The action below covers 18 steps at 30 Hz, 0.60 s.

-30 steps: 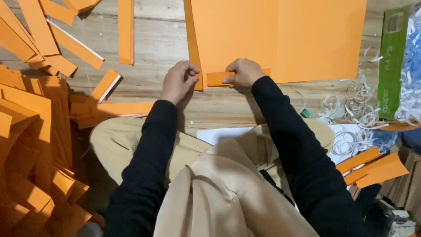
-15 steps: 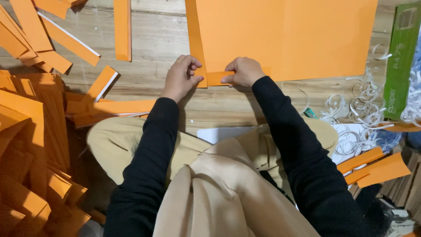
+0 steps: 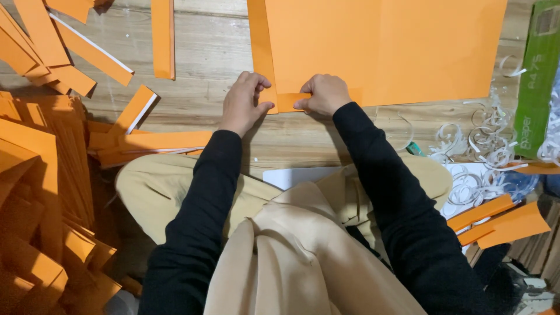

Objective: The person sits on the floor and assembles orange folders by hand. They pick up small orange strips, peel off the backing, and stick them onto the spine of the folders. The person handles the folders and strips repeatedly, stacking the completed items.

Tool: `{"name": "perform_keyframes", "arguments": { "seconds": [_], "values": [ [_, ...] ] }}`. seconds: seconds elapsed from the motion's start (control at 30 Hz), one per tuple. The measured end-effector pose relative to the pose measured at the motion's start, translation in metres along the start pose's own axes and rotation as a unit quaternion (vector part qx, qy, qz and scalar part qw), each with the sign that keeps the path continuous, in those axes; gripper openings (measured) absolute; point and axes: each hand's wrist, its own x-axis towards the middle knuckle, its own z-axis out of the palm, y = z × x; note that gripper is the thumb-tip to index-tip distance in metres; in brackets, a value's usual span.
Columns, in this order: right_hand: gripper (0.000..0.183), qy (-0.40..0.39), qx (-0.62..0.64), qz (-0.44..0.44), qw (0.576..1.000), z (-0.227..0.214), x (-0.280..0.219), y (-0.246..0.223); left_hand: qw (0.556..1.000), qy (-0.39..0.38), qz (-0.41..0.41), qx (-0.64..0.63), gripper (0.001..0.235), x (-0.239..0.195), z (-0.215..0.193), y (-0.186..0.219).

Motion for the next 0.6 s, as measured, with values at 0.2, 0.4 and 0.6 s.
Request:
{"name": "perform_keyframes", "arguments": {
  "seconds": [0.2,0.4,0.6],
  "values": [
    [0.015,0.014,-0.013,0.002,1.000,0.006,0.006,0.003,0.999,-0.006,-0.007,0.035,0.040,0.002,0.003,0.001],
    [0.020,0.030,-0.012,-0.012,0.999,0.014,0.012,0.009,0.998,-0.011,-0.014,0.054,0.040,0.002,0.004,0.002],
    [0.022,0.047,-0.052,0.004,0.998,0.014,0.013,0.000,0.991,-0.051,-0.050,0.114,0.041,0.008,0.001,0.018]
  ]
}}
